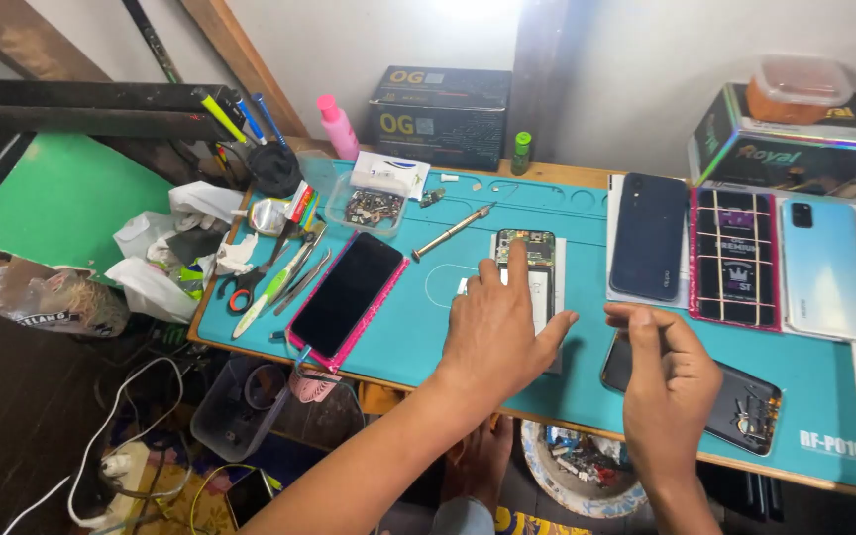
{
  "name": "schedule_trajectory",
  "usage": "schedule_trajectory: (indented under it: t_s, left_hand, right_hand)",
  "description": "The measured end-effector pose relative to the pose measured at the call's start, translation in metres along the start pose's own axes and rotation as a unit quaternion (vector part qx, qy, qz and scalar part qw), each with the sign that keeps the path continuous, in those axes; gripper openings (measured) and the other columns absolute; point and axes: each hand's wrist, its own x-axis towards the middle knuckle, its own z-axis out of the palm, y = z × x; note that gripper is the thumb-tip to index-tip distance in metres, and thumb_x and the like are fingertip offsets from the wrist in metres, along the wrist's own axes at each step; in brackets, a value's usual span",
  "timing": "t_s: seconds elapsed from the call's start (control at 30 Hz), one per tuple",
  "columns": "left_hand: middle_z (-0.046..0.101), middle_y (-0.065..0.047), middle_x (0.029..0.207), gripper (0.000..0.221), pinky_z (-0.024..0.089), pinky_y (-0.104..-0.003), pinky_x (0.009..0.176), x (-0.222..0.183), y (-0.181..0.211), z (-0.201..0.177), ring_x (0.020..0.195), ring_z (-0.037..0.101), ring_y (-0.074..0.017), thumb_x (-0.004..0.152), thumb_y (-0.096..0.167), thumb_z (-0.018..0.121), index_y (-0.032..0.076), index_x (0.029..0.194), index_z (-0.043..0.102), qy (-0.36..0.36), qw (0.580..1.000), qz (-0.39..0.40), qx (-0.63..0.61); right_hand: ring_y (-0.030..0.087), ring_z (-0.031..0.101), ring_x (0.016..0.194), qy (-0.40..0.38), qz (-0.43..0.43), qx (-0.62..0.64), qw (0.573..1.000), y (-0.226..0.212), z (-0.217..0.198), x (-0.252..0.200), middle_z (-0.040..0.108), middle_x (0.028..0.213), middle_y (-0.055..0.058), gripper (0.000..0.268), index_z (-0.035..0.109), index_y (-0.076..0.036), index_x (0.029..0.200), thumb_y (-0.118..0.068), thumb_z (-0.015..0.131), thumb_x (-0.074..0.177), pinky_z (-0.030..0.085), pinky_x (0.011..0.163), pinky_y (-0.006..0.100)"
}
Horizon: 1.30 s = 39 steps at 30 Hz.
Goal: Disassembling a mobile phone by removing the motherboard and battery using a small prying tool.
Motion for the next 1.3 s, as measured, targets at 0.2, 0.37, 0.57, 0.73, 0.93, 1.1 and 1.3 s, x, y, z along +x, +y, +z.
schedule_trajectory:
  t_s: [0.2,0.37,0.57,0.73,0.93,1.1,1.3]
  left_hand:
    - [0.06,-0.023,0.107,0.109,0.06,-0.036,0.05,0.013,0.022,0.008,0.074,0.069,-0.0318,0.089,0.056,0.077,0.0,0.167,0.026,-0.036,0.991,-0.055,0.117]
    - [0.062,-0.02,0.098,0.108,0.058,-0.039,0.049,0.017,0.014,0.008,0.067,0.068,-0.0322,0.083,0.055,0.076,-0.005,0.16,0.031,-0.005,0.996,-0.055,0.072]
    - [0.063,-0.029,0.112,0.092,0.052,-0.064,0.074,-0.002,0.032,-0.051,0.091,0.066,-0.0548,0.09,0.056,0.063,0.003,0.16,0.031,-0.05,0.987,-0.048,-0.147]
    - [0.07,-0.025,0.103,0.082,0.052,-0.063,0.068,0.019,0.003,-0.03,0.09,0.069,-0.0495,0.096,0.058,0.06,0.002,0.154,0.047,0.082,0.99,0.023,-0.115]
    - [0.072,-0.016,0.104,0.024,0.051,-0.055,0.082,0.074,-0.073,0.016,0.104,0.064,-0.042,0.085,0.008,0.069,0.006,0.108,0.073,0.212,0.97,0.059,0.1]
    - [0.072,-0.017,0.09,0.019,0.047,-0.058,0.084,0.089,-0.092,0.03,0.091,0.066,-0.0439,0.084,-0.003,0.061,0.006,0.088,0.077,0.173,0.975,0.079,0.111]
    - [0.071,-0.03,0.124,0.024,0.049,-0.058,0.093,0.096,-0.103,0.034,0.11,0.067,-0.0472,0.086,-0.007,0.06,0.002,0.102,0.076,0.148,0.983,0.064,0.092]
  right_hand:
    - [0.016,0.074,0.109,-0.04,0.062,0.04,0.996,-0.005,-0.012,0.002,0.078,0.114,0.006,0.023,0.077,-0.006,0.118,-0.021,0.062,0.108,0.056,0.099,0.03]
    - [0.018,0.071,0.125,-0.092,0.146,0.08,0.982,-0.013,-0.002,0.012,0.072,0.136,0.007,0.037,0.068,-0.01,0.134,-0.026,0.061,0.102,0.058,0.104,0.034]
    - [0.016,0.062,0.113,-0.128,0.384,0.205,0.891,-0.029,0.014,0.025,0.065,0.13,0.003,0.07,0.046,-0.021,0.168,-0.044,0.05,0.102,0.051,0.104,0.038]
    - [0.022,0.063,0.11,-0.161,0.338,0.339,0.863,-0.014,0.006,0.032,0.071,0.139,0.014,0.05,0.056,-0.016,0.155,-0.038,0.036,0.116,0.049,0.092,0.04]
    - [0.014,0.064,0.131,-0.037,0.321,0.275,0.905,-0.003,-0.029,0.037,0.065,0.149,0.009,0.067,0.029,-0.012,0.171,-0.018,0.051,0.108,0.058,0.106,0.034]
    - [0.01,0.062,0.133,0.025,0.348,0.21,0.913,-0.02,-0.057,0.042,0.064,0.149,0.006,0.059,0.042,-0.014,0.166,-0.011,0.049,0.107,0.05,0.116,0.021]
    - [0.012,0.051,0.149,0.024,0.32,0.172,0.931,-0.007,-0.082,0.047,0.047,0.17,0.001,0.063,0.034,-0.012,0.168,-0.015,0.047,0.107,0.04,0.119,0.02]
